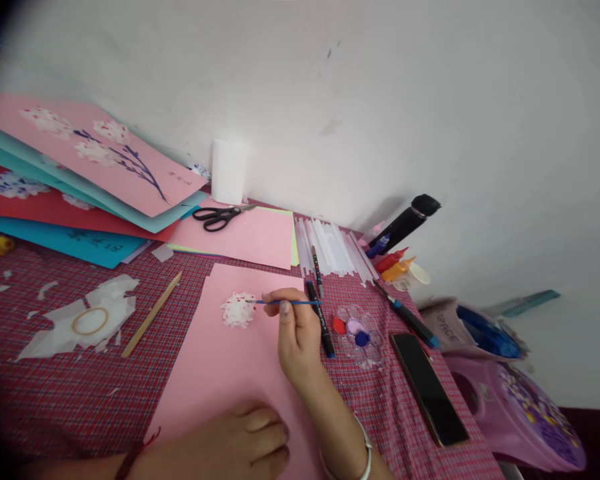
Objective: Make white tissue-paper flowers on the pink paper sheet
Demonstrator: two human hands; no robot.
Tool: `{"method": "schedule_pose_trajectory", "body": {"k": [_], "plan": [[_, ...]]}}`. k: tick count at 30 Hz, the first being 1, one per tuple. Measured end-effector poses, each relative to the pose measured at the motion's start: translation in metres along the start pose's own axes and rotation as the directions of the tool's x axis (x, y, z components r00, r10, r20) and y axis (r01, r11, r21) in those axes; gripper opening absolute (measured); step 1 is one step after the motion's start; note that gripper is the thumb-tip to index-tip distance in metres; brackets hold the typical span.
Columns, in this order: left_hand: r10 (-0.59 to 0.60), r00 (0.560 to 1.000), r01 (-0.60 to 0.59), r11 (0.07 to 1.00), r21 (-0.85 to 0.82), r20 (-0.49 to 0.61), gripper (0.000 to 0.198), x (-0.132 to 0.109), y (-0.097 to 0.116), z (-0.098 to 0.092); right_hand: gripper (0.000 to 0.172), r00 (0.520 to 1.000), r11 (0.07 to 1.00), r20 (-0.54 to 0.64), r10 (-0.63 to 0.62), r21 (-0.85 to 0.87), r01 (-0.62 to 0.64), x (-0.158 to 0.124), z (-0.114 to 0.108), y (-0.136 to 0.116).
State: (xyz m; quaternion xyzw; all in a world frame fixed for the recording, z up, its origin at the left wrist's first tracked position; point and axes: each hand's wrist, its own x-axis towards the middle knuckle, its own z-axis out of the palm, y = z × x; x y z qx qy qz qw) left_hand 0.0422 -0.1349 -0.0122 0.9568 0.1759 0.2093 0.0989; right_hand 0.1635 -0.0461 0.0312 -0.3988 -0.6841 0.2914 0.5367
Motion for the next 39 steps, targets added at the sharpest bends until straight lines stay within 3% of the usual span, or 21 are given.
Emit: {"method": "schedule_pose_trajectory", "body": {"k": [7, 12, 18, 24, 30, 34, 39], "plan": [[0.001, 1.0, -0.001, 1.0, -0.016, -0.003, 0.012, 0.0, -0.001, 0.0, 0.02, 0.989, 0.991, 0.096, 0.111, 0.061, -0.118, 0.0, 0.005, 0.005], [-0.002, 1.0, 0.002, 1.0, -0.014, -0.018, 0.011, 0.0, -0.001, 0.002, 0.019, 0.994, 0.989, 0.013, 0.107, 0.1, -0.108, 0.0, 0.005, 0.006], [0.0, 1.0, 0.0, 1.0, -0.016, -0.014, 0.012, -0.001, -0.001, 0.0, 0.021, 0.989, 0.99, 0.085, 0.125, 0.059, -0.13, -0.001, 0.007, 0.004], [-0.011, 1.0, 0.011, 1.0, -0.002, -0.003, 0.011, 0.0, 0.0, 0.001, 0.02, 0.971, 0.961, 0.115, 0.209, 0.161, -0.226, 0.0, 0.008, 0.007], [-0.002, 1.0, 0.002, 1.0, -0.023, 0.011, 0.013, -0.001, -0.001, 0.002, 0.017, 0.961, 0.907, -0.031, 0.276, 0.339, -0.25, 0.003, 0.002, 0.018], [0.0, 1.0, 0.0, 1.0, -0.027, 0.01, 0.013, -0.001, -0.001, -0.002, 0.015, 0.94, 0.869, -0.02, 0.341, 0.388, -0.307, 0.005, 0.001, 0.025], [0.007, 1.0, -0.007, 1.0, -0.024, 0.002, 0.012, -0.001, -0.001, -0.002, 0.014, 0.934, 0.844, -0.062, 0.352, 0.453, -0.288, 0.005, 0.003, 0.028]]}}
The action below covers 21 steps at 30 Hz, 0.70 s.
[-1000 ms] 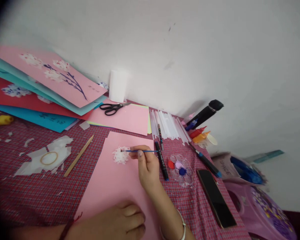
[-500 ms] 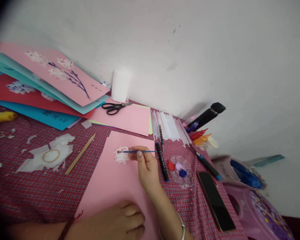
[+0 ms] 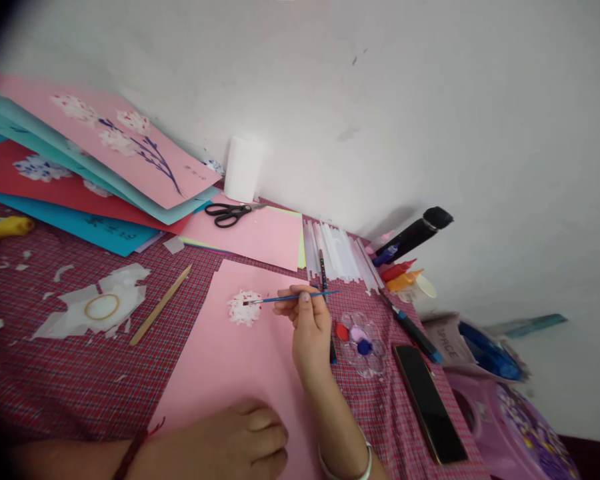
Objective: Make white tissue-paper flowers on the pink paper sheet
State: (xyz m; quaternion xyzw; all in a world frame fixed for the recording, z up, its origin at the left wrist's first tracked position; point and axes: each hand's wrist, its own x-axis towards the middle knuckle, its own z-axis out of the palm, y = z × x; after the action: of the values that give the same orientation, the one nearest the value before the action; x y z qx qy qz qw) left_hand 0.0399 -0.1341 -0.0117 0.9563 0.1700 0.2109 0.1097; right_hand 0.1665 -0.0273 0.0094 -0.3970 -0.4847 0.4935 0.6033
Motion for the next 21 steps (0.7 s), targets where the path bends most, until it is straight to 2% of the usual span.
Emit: {"method": "schedule_pose_trajectory", "body": {"k": [4, 10, 16, 19, 21], "plan": [[0.006, 1.0, -0.006, 1.0, -0.015, 0.01, 0.013, 0.0, -0.001, 0.003, 0.015, 1.0, 0.999, 0.011, 0.029, -0.025, -0.029, 0.0, 0.001, 0.003], [0.001, 1.0, -0.001, 1.0, -0.008, 0.023, 0.014, 0.0, -0.001, 0.003, 0.016, 0.996, 1.0, -0.088, 0.014, -0.002, -0.014, 0.002, 0.002, 0.003], [-0.001, 1.0, 0.001, 1.0, 0.005, 0.009, 0.013, 0.001, 0.0, 0.001, 0.021, 0.995, 0.997, -0.08, 0.066, -0.046, -0.07, 0.005, 0.005, 0.008], [-0.001, 0.999, 0.001, 1.0, 0.009, 0.039, 0.014, 0.002, 0.001, -0.005, 0.021, 0.992, 0.999, -0.125, 0.022, -0.024, -0.025, 0.01, -0.004, -0.005], [0.002, 0.998, -0.002, 1.0, 0.006, 0.06, 0.014, 0.003, 0.002, -0.009, 0.021, 0.982, 0.997, -0.177, -0.065, -0.05, 0.057, 0.016, -0.018, -0.022]]}}
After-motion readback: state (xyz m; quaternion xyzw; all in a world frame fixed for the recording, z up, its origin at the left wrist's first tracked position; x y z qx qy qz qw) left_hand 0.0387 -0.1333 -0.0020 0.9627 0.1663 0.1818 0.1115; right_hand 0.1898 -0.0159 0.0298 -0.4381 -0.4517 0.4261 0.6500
